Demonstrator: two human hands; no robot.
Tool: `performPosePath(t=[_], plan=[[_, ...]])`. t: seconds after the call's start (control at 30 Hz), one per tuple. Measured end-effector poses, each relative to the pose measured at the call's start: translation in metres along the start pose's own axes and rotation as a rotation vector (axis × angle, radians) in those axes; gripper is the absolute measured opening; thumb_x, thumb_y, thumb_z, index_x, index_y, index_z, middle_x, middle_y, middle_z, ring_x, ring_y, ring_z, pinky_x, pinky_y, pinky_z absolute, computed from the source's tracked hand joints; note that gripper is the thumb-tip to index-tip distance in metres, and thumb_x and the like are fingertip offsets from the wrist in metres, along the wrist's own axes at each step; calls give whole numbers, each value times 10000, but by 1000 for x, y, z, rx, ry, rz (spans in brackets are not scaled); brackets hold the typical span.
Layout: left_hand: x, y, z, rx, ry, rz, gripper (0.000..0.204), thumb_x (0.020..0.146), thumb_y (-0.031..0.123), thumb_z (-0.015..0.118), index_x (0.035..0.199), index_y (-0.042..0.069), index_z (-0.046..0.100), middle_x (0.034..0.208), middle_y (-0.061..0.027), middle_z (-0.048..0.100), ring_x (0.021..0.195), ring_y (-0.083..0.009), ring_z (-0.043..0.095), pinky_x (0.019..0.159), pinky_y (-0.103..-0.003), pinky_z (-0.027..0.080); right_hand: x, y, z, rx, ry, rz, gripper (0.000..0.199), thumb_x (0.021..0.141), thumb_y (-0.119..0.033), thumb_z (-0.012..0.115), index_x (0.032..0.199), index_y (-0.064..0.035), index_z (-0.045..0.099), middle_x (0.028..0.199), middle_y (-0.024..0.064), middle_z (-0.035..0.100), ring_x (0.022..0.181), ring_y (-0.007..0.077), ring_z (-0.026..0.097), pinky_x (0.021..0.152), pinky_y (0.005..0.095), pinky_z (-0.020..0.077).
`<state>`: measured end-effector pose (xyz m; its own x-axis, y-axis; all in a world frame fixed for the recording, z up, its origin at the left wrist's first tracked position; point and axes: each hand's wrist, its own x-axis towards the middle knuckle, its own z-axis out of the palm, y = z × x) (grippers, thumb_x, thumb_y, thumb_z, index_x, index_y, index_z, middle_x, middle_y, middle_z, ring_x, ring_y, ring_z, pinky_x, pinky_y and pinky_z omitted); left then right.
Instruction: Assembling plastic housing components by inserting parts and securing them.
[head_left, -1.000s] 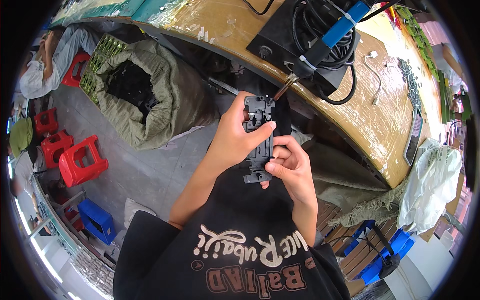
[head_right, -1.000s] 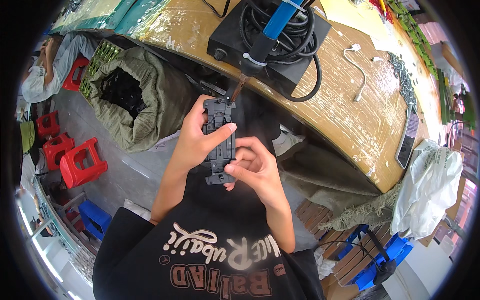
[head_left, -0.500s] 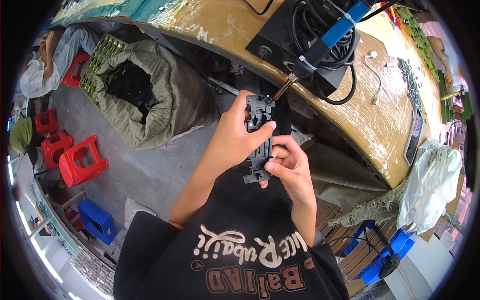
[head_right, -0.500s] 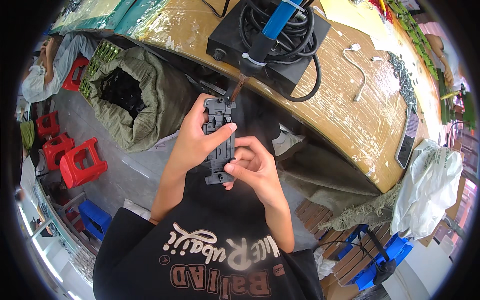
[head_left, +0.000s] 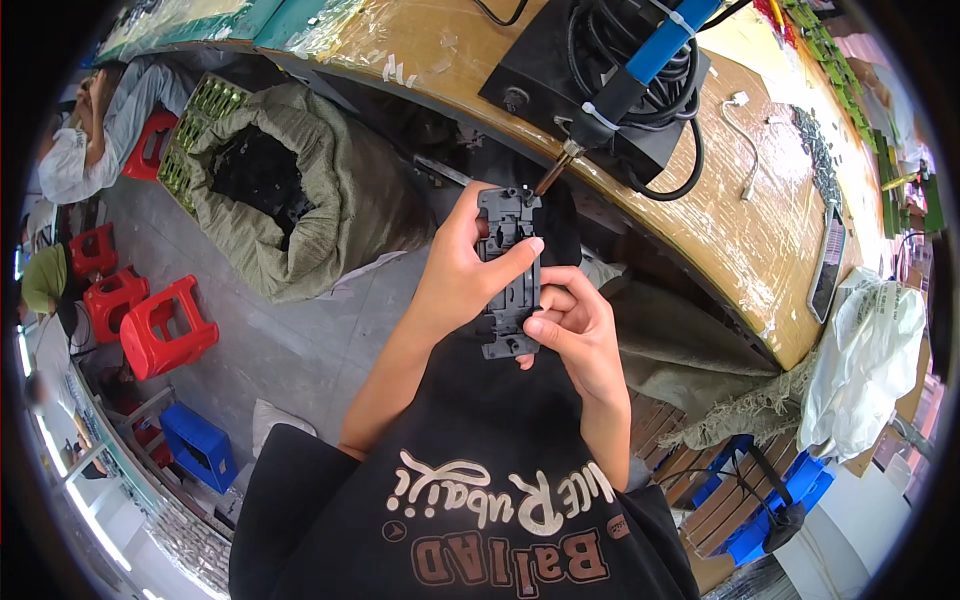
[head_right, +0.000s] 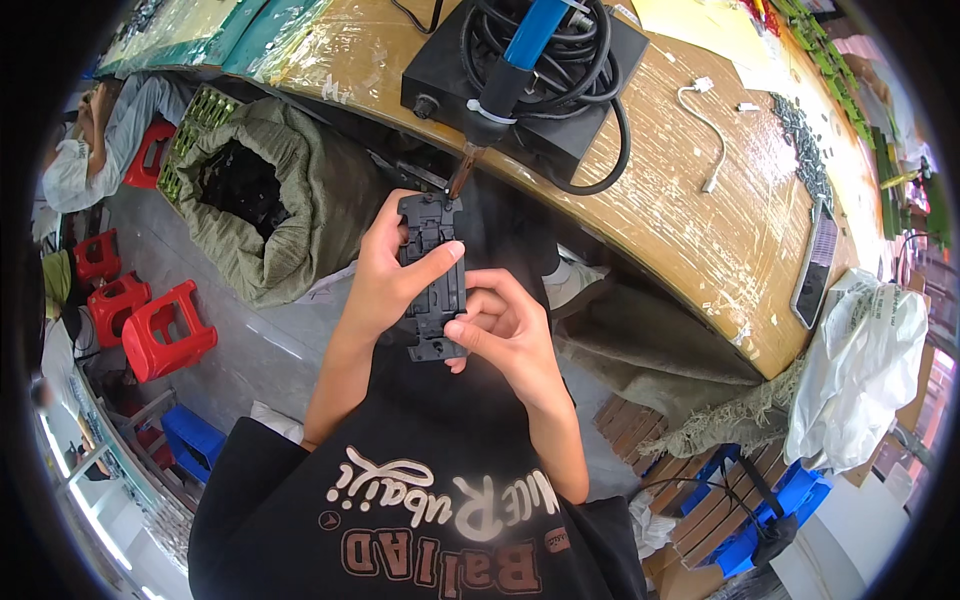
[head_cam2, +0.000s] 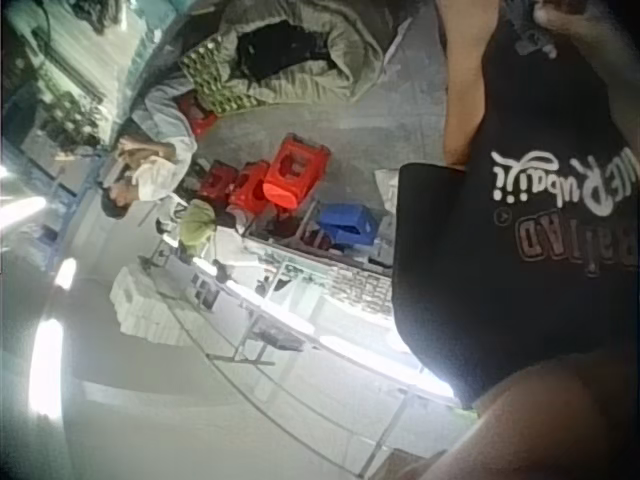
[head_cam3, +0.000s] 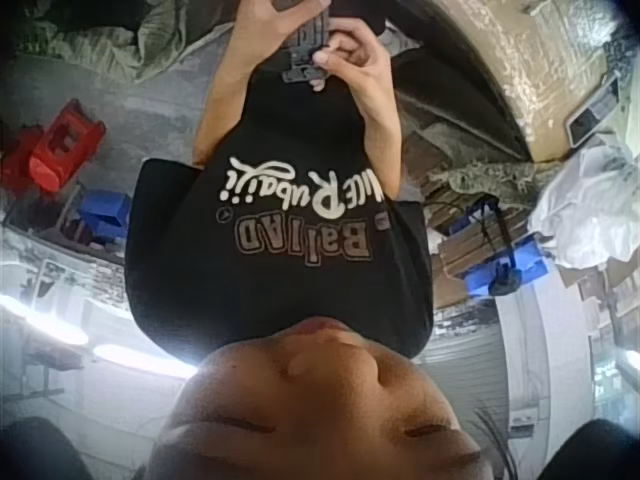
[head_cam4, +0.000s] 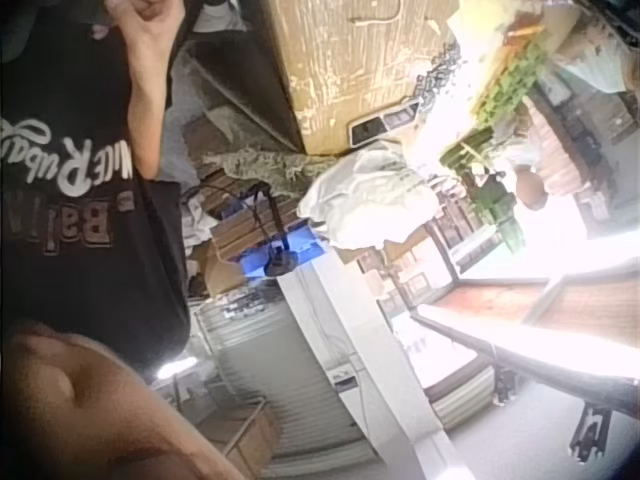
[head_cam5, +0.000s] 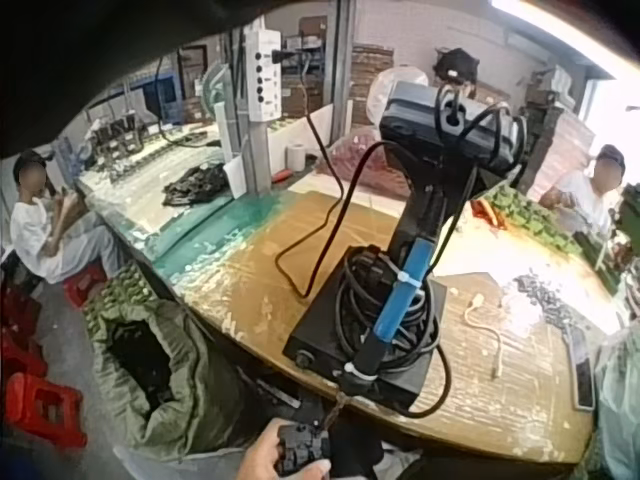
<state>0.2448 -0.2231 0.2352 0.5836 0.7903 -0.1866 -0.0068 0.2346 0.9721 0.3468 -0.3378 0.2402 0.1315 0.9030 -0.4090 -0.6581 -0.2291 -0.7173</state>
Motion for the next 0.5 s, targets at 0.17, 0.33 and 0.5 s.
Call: performPosePath(t=[0.17,0.33,0.5], plan=[[-8,-15,-1,-17,15,-14,334,721,55,627,1011,21,465,778,0,510,693,-50,470,608,-196,409,-4,6,-3,-90,5,59,340,761,24,598,1060,36,436,718,41,520,615,125,567,510,241,499],[-20,-24,5,-54,-43,-85,385,734,54,621,1090,12,480,803,16,500,717,-43,454,627,-194,400,-17,13,-12,-69,12,97,337,764,18,598,1060,26,437,724,35,516,631,120,567,514,236,489],[-30,-44,22,-50,-118,-72,364,767,76,610,1082,17,438,826,6,491,740,-44,444,646,-195,396,-35,24,-31,-237,95,64,263,777,1,589,997,-4,446,722,16,508,635,82,536,521,210,468]])
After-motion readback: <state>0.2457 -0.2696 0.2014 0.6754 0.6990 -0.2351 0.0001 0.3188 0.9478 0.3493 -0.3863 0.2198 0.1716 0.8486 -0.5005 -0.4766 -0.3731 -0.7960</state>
